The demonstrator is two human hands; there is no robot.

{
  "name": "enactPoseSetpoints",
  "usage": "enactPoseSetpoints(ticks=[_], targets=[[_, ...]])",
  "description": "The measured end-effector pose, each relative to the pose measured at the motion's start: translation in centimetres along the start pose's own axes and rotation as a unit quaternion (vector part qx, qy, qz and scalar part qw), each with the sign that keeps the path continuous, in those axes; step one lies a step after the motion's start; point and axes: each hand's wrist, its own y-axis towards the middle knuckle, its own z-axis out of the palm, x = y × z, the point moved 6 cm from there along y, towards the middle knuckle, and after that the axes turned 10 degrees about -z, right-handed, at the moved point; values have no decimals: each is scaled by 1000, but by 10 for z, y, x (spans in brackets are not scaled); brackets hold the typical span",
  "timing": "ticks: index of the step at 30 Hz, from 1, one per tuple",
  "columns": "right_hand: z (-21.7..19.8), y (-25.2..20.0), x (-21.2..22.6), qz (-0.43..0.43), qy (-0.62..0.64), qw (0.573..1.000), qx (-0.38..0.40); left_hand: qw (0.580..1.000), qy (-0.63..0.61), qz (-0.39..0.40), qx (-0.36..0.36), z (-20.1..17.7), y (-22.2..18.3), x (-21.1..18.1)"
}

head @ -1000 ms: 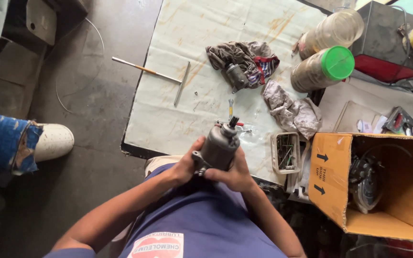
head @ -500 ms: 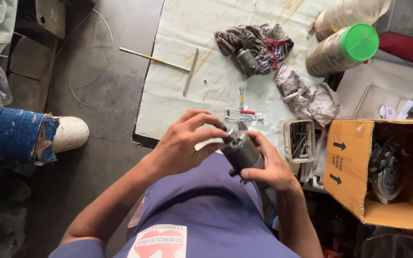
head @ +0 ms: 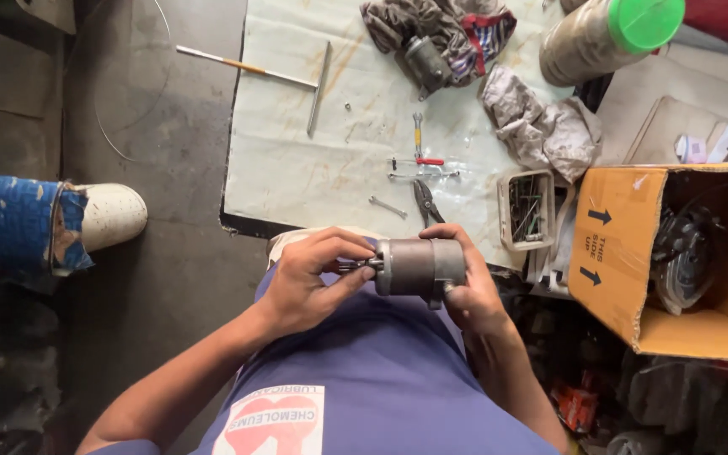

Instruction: The person disassembles a starter motor by hand, removing nuts and washers before pulling the armature out of the field frame. They then inspect the internal components and set them on the table alongside various tools.

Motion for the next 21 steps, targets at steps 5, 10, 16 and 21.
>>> enactPoseSetpoints(ticks=[5, 10, 16, 21], targets=[[19, 9, 9, -40, -109, 992, 39, 995, 70, 45, -49, -2, -14, -13], [25, 8, 13, -38, -165, 983, 68, 995, 86, 35, -27, -1, -18, -11], [28, 3, 17, -51, -198, 974, 95, 992, -77, -82, 62, 3, -16, 29], [34, 2, 21, -63, -215, 966, 132, 980, -127, -115, 105, 8, -18, 22]])
